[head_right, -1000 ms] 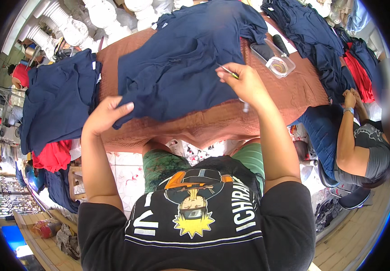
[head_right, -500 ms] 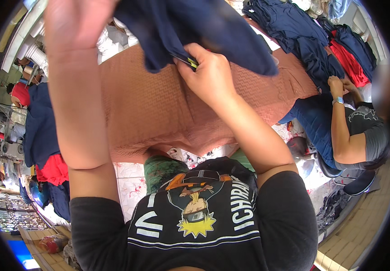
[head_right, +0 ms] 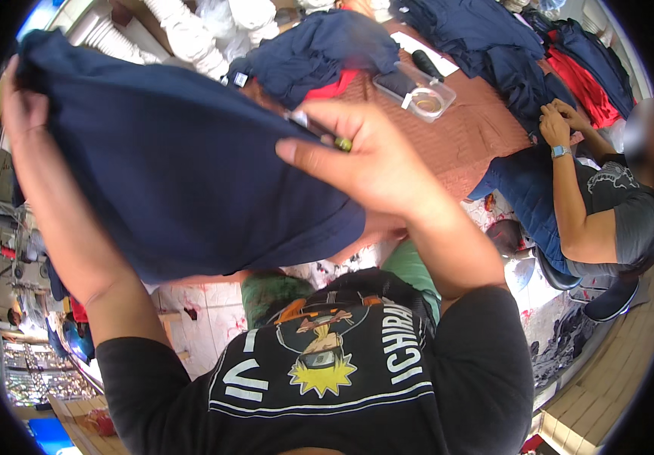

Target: The person trims loose threads from several dark blue garments using small shears, turning the items over to inspect the seams and edges.

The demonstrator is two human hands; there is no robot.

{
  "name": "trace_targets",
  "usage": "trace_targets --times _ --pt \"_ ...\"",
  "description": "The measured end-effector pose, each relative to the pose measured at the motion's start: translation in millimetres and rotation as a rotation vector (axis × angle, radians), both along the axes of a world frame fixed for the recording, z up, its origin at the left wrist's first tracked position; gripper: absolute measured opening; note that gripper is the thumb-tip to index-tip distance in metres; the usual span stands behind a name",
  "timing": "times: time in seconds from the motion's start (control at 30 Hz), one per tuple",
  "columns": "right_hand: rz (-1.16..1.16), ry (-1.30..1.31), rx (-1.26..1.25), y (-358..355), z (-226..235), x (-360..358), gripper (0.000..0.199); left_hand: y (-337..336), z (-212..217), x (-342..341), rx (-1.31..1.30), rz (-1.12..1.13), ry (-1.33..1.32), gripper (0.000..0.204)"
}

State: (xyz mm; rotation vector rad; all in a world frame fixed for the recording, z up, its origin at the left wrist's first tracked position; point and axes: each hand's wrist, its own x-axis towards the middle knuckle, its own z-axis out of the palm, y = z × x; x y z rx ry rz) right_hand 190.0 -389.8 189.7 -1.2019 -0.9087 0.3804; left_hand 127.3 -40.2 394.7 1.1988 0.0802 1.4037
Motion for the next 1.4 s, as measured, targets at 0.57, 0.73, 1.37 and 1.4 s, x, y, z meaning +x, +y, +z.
trace_targets --times 0.57,0.73,1.37,1.4 --pt "-0.767 -0.118 -0.683 -100 -152 138 0.042 -115 -310 56 0.988 -0.427 0.956 0.032" --pt "-0.719 -0.053 -0.680 -97 -142 128 0.031 -162 -374 -2 0.966 -0.350 1.016 0.026" --pt "-0.521 -0.084 -0.509 -47 -142 100 0.025 -68 -353 6 0.005 0.049 0.521 0.017" --pt "-0.513 -0.083 -0.525 -44 -143 97 0.025 -47 -367 -3 -0.054 0.059 0.505 0.018"
